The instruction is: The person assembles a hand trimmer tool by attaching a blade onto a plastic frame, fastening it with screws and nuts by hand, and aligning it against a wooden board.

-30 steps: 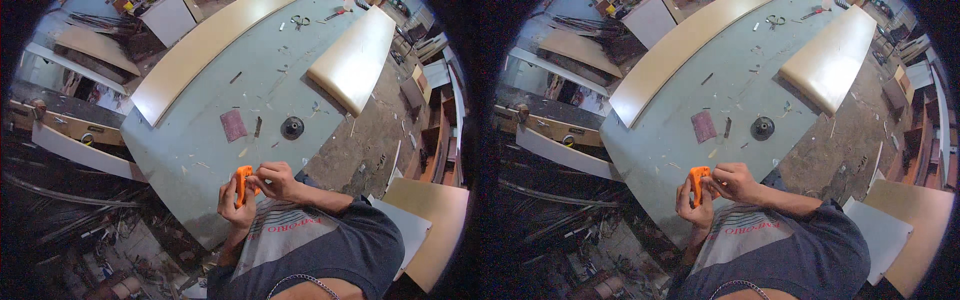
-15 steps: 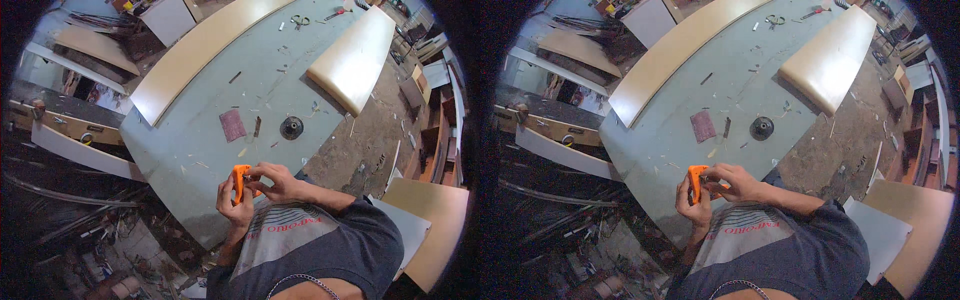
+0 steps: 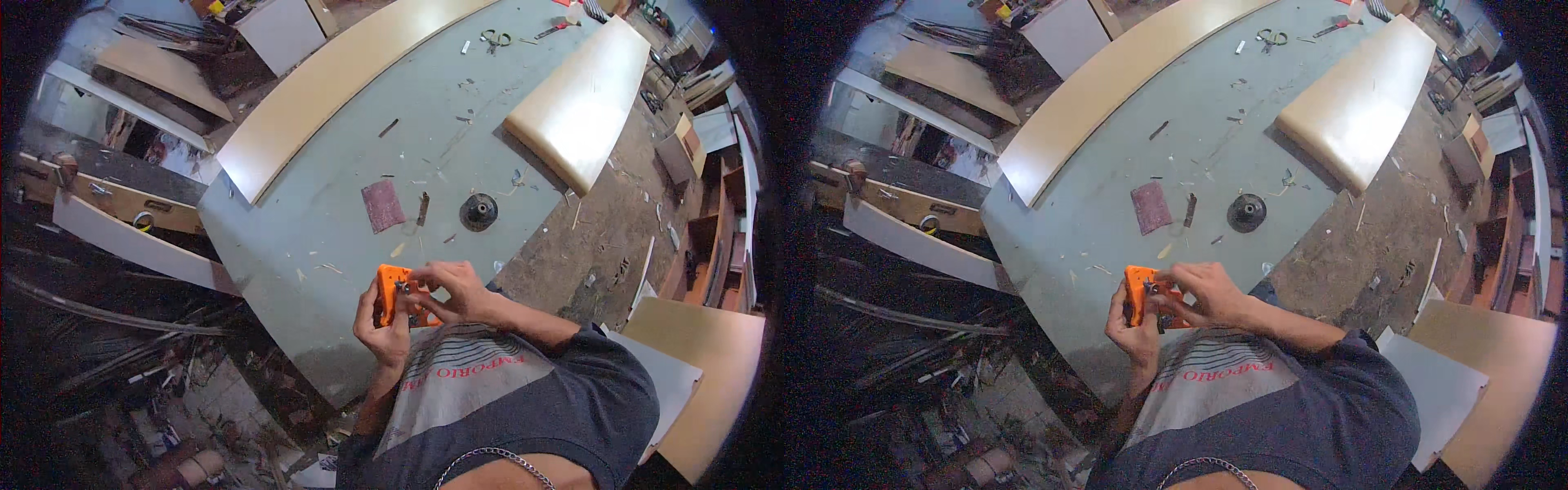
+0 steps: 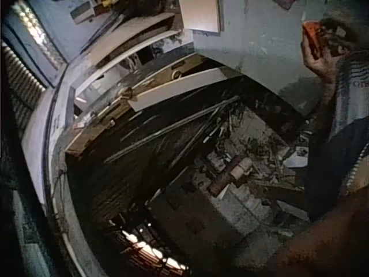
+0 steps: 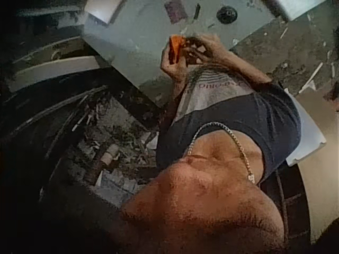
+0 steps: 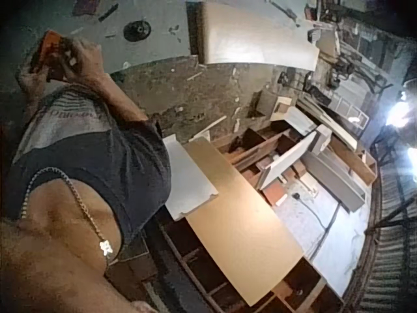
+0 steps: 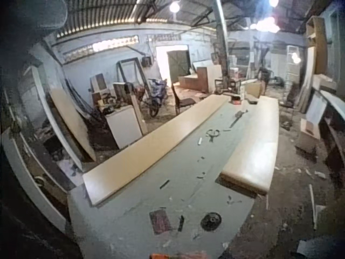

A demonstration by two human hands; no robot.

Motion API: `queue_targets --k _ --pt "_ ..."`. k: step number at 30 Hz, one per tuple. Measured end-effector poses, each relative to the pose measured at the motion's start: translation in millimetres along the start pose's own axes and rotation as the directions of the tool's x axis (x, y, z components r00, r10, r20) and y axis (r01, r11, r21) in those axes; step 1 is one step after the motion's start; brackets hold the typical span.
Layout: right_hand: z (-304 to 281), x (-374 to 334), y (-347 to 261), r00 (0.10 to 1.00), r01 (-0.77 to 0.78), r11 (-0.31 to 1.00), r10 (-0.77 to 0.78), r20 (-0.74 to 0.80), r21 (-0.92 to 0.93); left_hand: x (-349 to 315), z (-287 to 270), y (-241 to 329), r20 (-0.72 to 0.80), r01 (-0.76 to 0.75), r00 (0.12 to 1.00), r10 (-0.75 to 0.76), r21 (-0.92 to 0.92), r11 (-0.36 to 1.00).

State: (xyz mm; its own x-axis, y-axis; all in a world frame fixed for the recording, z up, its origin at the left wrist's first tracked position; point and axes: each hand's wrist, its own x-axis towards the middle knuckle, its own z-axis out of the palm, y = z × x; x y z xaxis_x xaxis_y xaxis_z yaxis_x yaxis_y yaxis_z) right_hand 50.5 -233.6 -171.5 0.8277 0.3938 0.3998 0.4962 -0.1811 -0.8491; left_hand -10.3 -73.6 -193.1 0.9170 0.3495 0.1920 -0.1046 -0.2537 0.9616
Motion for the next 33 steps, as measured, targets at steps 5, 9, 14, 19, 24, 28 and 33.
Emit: queue_targets --k 5,9,14,19,24,28,33 --pt "-9.1 -3.4 16.0 0.973 0.232 0.955 -0.224 0.064 -0.185 3.8 0.8 6.4 -0.038 0.056 0.997 -0.061 -0.126 0.990" --pt "-14.1 -3.6 15.4 0.985 0.174 0.970 -0.173 0.024 -0.170 7.6 1.4 12.1 -0.030 0.124 0.991 -0.133 -0.196 0.973" --pt "-13.9 2.6 5.5 0.973 0.229 0.970 -0.227 0.037 -0.082 6.4 -1.0 8.6 -0.049 0.145 0.985 -0.164 -0.266 0.953" --pt "-19.2 7.3 4.0 0.985 0.161 0.980 -0.167 -0.039 -0.117 7.7 -4.3 9.9 -0.025 0.154 0.986 -0.165 -0.244 0.957" --pt "-14.8 7.2 8.6 0.950 0.309 0.944 -0.301 0.086 -0.113 5.2 -6.5 16.2 -0.035 0.144 0.987 -0.158 -0.250 0.957" --pt "-24.3 4.2 17.7 0.950 0.300 0.931 -0.312 -0.026 -0.207 3.0 -7.6 5.2 -0.024 0.110 0.993 -0.118 -0.216 0.970" --pt "-9.2 6.5 16.8 0.920 0.391 0.903 -0.380 0.094 -0.180 2.2 -4.5 11.0 -0.021 0.110 0.993 -0.116 -0.199 0.974"
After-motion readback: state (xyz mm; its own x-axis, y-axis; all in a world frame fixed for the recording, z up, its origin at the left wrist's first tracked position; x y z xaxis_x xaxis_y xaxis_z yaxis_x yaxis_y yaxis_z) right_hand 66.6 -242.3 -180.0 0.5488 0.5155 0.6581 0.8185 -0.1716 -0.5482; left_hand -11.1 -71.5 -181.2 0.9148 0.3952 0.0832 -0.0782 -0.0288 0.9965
